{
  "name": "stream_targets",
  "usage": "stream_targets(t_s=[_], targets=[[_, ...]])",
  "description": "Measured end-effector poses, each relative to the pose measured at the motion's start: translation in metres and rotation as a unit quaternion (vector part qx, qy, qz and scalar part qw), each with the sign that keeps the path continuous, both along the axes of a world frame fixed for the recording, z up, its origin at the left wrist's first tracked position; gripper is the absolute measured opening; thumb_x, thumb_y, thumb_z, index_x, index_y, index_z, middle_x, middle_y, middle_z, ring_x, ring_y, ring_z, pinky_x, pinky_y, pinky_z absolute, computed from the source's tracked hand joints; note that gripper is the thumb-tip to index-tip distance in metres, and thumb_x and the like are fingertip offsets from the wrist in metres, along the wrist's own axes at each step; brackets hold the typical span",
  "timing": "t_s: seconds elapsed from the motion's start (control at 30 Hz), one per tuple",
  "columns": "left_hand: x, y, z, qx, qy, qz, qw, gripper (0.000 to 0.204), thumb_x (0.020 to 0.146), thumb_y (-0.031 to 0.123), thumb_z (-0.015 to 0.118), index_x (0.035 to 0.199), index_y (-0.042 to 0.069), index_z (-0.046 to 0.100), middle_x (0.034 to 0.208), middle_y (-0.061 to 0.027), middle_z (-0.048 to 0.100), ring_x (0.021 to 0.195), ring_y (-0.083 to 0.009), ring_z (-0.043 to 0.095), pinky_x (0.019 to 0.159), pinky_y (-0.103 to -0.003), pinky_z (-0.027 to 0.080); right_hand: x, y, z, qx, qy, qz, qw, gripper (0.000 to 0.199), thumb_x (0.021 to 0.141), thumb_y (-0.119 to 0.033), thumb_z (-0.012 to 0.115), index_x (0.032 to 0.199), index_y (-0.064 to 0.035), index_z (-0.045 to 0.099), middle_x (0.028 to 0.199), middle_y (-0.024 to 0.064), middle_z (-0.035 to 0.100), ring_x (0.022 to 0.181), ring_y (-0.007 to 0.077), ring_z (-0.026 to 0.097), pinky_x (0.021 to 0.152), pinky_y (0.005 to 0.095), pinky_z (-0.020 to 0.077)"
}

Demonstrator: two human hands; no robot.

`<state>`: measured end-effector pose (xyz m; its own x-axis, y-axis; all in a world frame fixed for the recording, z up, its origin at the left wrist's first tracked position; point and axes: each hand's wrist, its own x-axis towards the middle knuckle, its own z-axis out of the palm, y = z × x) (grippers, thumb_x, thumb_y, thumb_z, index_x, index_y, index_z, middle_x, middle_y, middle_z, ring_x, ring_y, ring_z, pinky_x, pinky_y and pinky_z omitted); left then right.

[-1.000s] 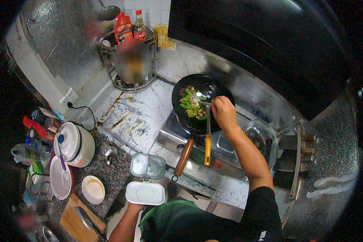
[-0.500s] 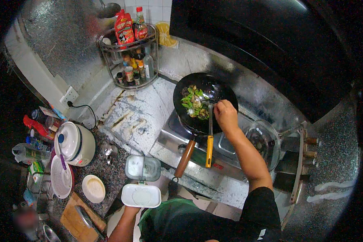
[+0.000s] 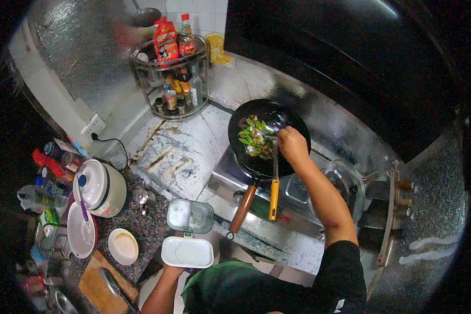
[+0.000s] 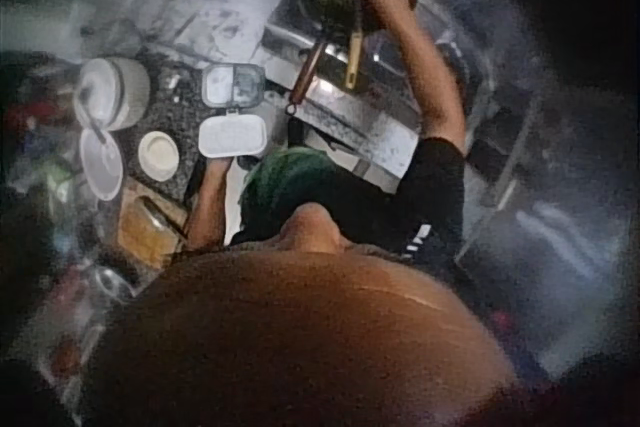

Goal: The person stir-fries vegetables and meat in a wok using a spatula, adds seasoning from containers and a bag, and transfers the cooked food onto a plate after rinsing a dish and the spatula in a sink.

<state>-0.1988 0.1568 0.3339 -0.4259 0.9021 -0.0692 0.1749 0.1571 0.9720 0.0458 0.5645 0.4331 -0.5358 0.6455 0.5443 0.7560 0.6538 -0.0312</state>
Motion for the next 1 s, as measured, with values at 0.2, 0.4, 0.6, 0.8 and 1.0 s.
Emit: stream_targets(t_s=[0.2, 0.4, 0.6, 0.8, 1.0], targets=[[-0.009, -0.003, -0.007, 0.015, 0.155, -0.096, 0.983, 0.027, 0.074, 0.013, 0.064, 0.099, 0.005, 0.057, 0.091, -0.0101, 0.06, 0.086, -0.0222, 0.058, 0.075, -0.034, 0.046, -0.018, -0.097, 0.055, 0.006, 0.099, 0.113, 0.989, 0.012, 0.066, -0.004, 0.063, 0.07, -0.0044, 0.052, 0.07, 0.0105, 0.051, 0.066, 0.031, 0.054, 0.056, 0.0382, 0.0456], [-0.002, 0.004, 0.021, 0.071, 0.046, -0.043, 0.995, 0.03, 0.068, 0.012, 0.069, 0.094, 0.003, 0.056, 0.081, -0.009, 0.06, 0.079, -0.0204, 0.058, 0.071, -0.033, 0.046, -0.053, -0.214, 0.069, -0.13, 0.101, 0.297, 0.941, 0.014, 0.064, -0.003, 0.064, 0.072, -0.0047, 0.052, 0.079, 0.0101, 0.056, 0.072, 0.0273, 0.056, 0.059, 0.0357, 0.0474], [-0.011, -0.014, 0.025, 0.014, 0.056, -0.127, 0.99, 0.035, 0.071, 0.012, 0.067, 0.103, 0.006, 0.053, 0.094, -0.0091, 0.058, 0.09, -0.0208, 0.056, 0.079, -0.034, 0.045, -0.105, -0.244, 0.044, -0.143, -0.011, 0.314, 0.938, 0.009, 0.067, -0.011, 0.053, 0.072, -0.0039, 0.051, 0.074, 0.0099, 0.05, 0.072, 0.0274, 0.054, 0.059, 0.0367, 0.0466], [-0.013, -0.023, 0.042, 0.046, 0.054, -0.166, 0.984, 0.038, 0.071, 0.012, 0.067, 0.105, 0.006, 0.051, 0.097, -0.01, 0.057, 0.091, -0.0209, 0.055, 0.08, -0.034, 0.045, -0.116, -0.257, 0.039, -0.123, -0.012, 0.31, 0.943, 0.009, 0.068, -0.011, 0.053, 0.072, -0.0039, 0.05, 0.074, 0.01, 0.05, 0.071, 0.0267, 0.054, 0.056, 0.0368, 0.0474], [-0.011, -0.026, 0.035, 0.034, 0.043, -0.153, 0.987, 0.036, 0.072, 0.013, 0.066, 0.104, 0.006, 0.052, 0.095, -0.0095, 0.057, 0.089, -0.0221, 0.056, 0.079, -0.034, 0.045, -0.119, -0.258, 0.03, -0.106, 0.027, 0.32, 0.941, 0.01, 0.068, -0.012, 0.053, 0.073, -0.0038, 0.051, 0.073, 0.0103, 0.049, 0.07, 0.027, 0.053, 0.055, 0.0374, 0.0468]])
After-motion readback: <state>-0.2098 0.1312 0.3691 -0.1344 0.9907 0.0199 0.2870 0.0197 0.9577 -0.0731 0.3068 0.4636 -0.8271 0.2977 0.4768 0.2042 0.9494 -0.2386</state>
